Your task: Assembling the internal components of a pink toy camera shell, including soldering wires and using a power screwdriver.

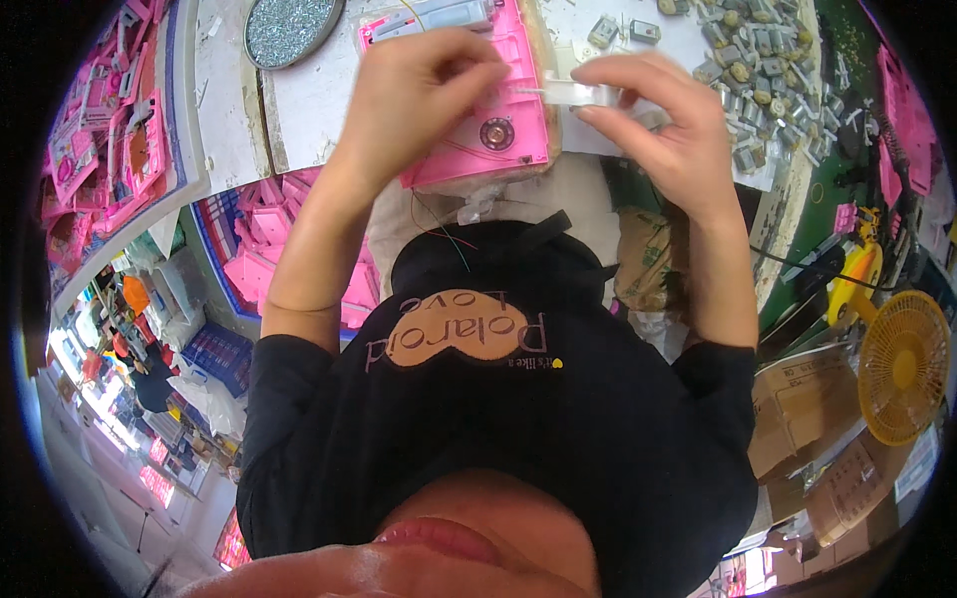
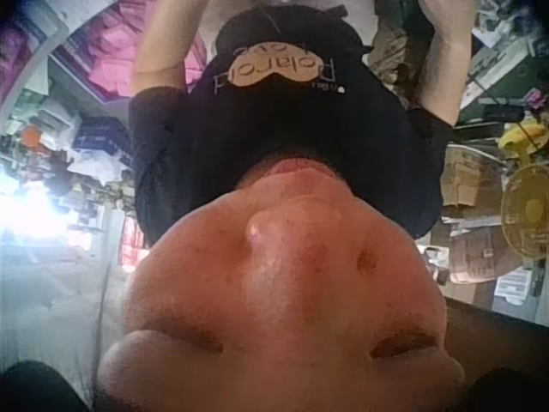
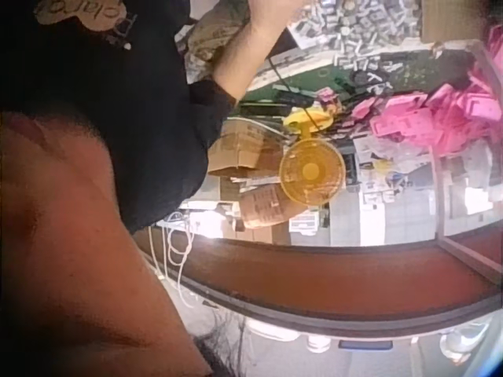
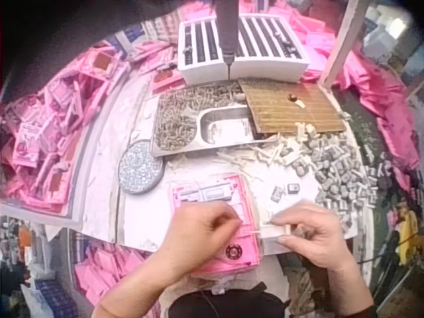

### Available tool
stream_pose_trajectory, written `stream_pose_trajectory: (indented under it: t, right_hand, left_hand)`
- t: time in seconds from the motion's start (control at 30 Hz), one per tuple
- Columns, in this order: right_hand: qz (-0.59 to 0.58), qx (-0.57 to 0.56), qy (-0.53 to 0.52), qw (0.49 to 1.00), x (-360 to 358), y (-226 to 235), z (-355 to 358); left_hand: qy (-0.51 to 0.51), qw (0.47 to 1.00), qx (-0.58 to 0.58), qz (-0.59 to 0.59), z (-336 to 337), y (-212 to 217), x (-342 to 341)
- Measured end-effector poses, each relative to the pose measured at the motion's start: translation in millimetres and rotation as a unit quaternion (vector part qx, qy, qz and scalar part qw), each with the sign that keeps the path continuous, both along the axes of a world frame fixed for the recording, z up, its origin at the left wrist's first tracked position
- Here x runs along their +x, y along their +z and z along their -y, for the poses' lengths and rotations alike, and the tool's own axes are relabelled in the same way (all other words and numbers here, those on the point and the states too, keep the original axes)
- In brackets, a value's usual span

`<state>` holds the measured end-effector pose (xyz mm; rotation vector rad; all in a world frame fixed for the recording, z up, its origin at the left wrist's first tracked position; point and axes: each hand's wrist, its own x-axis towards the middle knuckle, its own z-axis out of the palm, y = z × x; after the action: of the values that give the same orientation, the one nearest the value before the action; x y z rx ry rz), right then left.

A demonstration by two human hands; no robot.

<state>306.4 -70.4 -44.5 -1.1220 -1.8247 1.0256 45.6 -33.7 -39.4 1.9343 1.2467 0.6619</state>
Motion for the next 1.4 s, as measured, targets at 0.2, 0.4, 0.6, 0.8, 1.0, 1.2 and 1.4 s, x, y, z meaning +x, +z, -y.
stream_pose_trajectory:
  t: [0.2,0.4,0.6,0.8,1.0,1.2,1.4]
  right_hand:
    - [0.183,0.149,0.074,0.969,-27,8,-26]
    - [0.180,0.211,0.160,0.947,-36,10,-41]
    - [0.149,0.249,0.144,0.946,-40,-3,-39]
    - [0.056,0.155,0.086,0.983,-42,-40,-26]
    - [0.235,0.178,0.085,0.952,-60,0,-25]
    - [0.357,0.106,0.012,0.928,-8,16,-63]
    - [0.438,0.208,-0.034,0.874,23,9,-68]
  left_hand:
    - [0.097,0.979,-0.101,0.149,11,-6,-20]
    - [0.080,0.983,0.027,0.162,17,-20,-17]
    - [0.088,0.978,0.048,0.185,19,-29,-14]
    - [0.082,0.981,0.098,0.144,19,-32,-15]
    - [0.089,0.982,0.059,0.154,20,-37,-20]
    - [0.117,0.961,0.014,0.248,27,-25,-15]
    - [0.015,0.984,0.131,0.118,1,4,4]
